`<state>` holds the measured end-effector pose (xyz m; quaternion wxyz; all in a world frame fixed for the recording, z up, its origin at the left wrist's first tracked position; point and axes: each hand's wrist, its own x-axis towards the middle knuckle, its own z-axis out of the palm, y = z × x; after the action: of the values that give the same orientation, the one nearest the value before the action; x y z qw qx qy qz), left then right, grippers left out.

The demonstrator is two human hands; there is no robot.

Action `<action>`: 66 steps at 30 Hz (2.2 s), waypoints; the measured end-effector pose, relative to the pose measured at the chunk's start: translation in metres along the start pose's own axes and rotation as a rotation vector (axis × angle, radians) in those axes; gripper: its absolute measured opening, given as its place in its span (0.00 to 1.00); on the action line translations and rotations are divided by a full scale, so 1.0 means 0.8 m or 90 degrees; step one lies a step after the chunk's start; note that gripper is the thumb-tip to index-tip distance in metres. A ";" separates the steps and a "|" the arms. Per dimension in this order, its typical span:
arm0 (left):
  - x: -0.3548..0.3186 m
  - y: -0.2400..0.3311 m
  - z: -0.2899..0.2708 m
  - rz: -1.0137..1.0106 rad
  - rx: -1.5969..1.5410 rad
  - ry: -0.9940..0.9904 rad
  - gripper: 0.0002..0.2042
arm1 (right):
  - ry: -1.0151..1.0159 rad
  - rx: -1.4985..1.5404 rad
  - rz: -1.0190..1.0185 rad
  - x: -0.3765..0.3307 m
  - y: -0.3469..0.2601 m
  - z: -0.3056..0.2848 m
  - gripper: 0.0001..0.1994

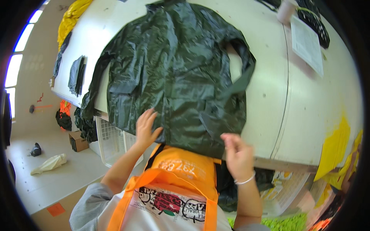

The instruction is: The person folds a dark green raincoat on a white table. They smooth the fabric, fold the sleeves inward, fold the body in half, then fold it into a compact rectangle and place it in a white basket.

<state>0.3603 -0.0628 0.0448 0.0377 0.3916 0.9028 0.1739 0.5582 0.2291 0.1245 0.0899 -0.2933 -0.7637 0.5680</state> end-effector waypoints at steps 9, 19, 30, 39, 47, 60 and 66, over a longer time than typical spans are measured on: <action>-0.090 -0.164 0.004 -0.081 0.141 -0.168 0.38 | -0.122 -0.496 -0.040 -0.043 0.100 0.201 0.25; 0.244 -0.222 0.060 0.096 0.089 0.076 0.36 | 0.213 -0.738 0.026 0.255 0.091 0.192 0.23; 0.155 -0.199 -0.007 0.167 0.068 -0.043 0.36 | 0.065 -0.654 -0.065 0.109 0.032 0.328 0.24; 0.131 -0.205 0.049 0.177 0.007 0.030 0.33 | 0.092 -0.428 -0.153 0.095 0.033 0.290 0.20; 0.008 -0.175 -0.012 0.263 -0.243 -0.072 0.24 | -0.187 -0.499 -0.365 -0.055 0.049 0.358 0.17; 0.015 -0.046 -0.058 0.107 -0.538 -0.048 0.06 | 0.045 0.125 0.046 -0.042 -0.034 0.282 0.12; 0.023 -0.015 -0.067 0.244 -0.400 0.091 0.05 | 0.090 -0.248 -0.105 -0.055 -0.090 0.243 0.11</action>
<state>0.3283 -0.0723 0.0919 0.0598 0.5100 0.7160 0.4730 0.4772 0.0332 0.1334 0.1310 -0.2805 -0.8723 0.3785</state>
